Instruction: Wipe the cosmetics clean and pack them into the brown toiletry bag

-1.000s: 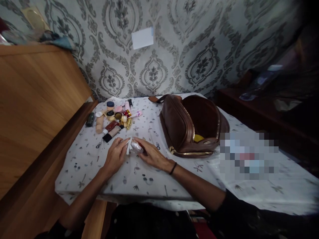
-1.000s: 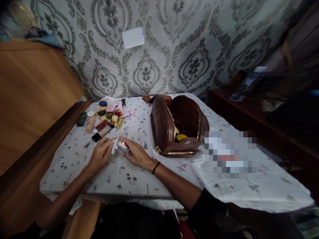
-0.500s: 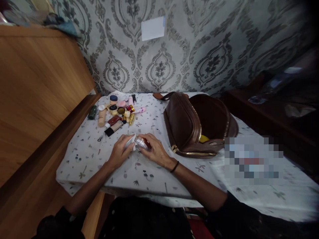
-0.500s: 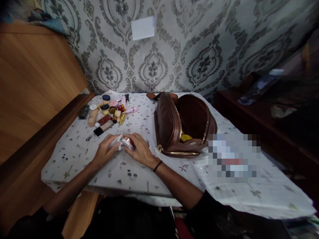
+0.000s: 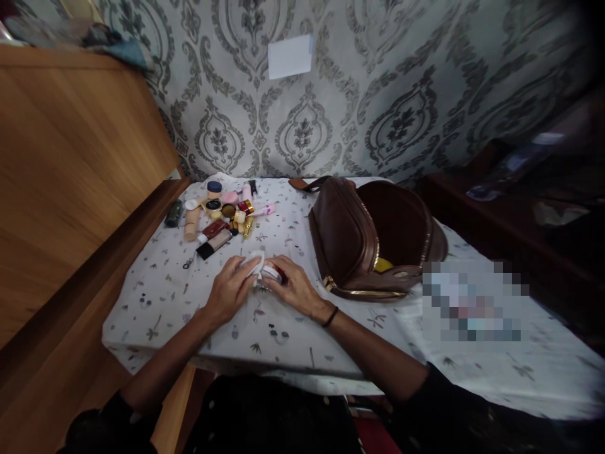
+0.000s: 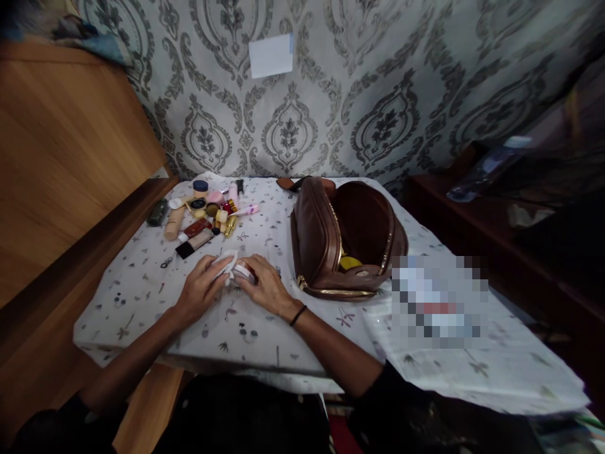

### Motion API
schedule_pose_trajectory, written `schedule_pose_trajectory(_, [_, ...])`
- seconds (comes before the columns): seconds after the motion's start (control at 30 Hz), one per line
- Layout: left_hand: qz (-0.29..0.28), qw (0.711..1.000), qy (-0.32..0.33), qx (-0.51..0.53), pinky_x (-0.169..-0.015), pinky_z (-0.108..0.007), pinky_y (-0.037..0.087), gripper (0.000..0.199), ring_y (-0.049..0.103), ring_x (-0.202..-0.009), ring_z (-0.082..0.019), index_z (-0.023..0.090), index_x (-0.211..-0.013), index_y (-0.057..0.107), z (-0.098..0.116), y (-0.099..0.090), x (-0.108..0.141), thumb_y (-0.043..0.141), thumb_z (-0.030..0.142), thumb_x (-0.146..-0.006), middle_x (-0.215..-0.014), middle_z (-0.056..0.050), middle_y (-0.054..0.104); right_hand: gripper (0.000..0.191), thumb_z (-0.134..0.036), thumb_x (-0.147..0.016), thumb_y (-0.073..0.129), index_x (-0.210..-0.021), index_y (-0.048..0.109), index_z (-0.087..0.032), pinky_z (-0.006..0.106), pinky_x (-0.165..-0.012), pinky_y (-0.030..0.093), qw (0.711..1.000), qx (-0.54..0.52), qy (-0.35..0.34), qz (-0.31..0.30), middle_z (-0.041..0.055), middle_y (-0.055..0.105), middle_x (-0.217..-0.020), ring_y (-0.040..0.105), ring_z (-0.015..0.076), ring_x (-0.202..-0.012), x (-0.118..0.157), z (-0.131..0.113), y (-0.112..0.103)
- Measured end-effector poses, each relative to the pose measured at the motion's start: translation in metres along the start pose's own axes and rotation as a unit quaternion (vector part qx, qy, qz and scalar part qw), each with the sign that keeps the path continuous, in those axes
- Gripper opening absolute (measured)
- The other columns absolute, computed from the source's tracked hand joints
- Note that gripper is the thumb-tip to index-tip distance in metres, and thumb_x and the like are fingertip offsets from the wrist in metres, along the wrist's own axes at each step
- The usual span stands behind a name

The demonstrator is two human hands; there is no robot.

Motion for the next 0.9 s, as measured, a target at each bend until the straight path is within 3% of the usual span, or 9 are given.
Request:
schedule_pose_trajectory(0.37, [-0.048, 0.995, -0.073, 0.050, -0.084, -0.033, 0.050, 0.039, 0.058, -0.092, -0.021, 0.020, -0.133, 0.059, -0.018, -0.001, 0.000, 0.044, 0.034, -0.101, -0.095, -0.006, 0.059, 0.019, -0.029, -0.087, 0.063, -0.102, 0.060, -0.018, 0.029, -0.073, 0.045, 0.998, -0.033, 0.045, -0.007, 0.0030, 0.064, -0.088, 0.057, 0.0176, -0.079, -0.001, 0.009, 0.001])
schedule_pose_trajectory(0.63, [-0.037, 0.999, -0.025, 0.009, -0.089, -0.034, 0.050, 0.039, 0.057, -0.098, -0.020, 0.019, -0.134, 0.058, -0.011, 0.006, 0.001, 0.043, 0.032, -0.101, -0.104, -0.008, 0.058, 0.037, -0.035, -0.090, 0.063, -0.123, 0.056, -0.021, 0.039, -0.092, 0.049, 1.000, 0.023, -0.012, -0.015, 0.0098, 0.067, -0.114, 0.063, 0.0242, -0.103, 0.001, -0.001, -0.005])
schedule_pose_trajectory(0.9, [-0.070, 0.997, -0.025, 0.024, -0.087, -0.034, 0.052, 0.038, 0.059, -0.097, -0.021, 0.020, -0.133, 0.059, -0.005, 0.018, 0.004, 0.042, 0.034, -0.101, -0.103, -0.008, 0.058, 0.036, -0.032, -0.090, 0.060, -0.123, 0.058, -0.018, 0.040, -0.089, 0.051, 0.999, 0.051, -0.016, -0.006, 0.0124, 0.068, -0.111, 0.065, 0.0250, -0.100, 0.002, -0.001, -0.014])
Point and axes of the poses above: each hand's wrist, its own x-axis away from the middle knuckle, its own y-axis out of the palm, z = x × y, the point moved 4 cm from there along -x, towards the middle knuckle
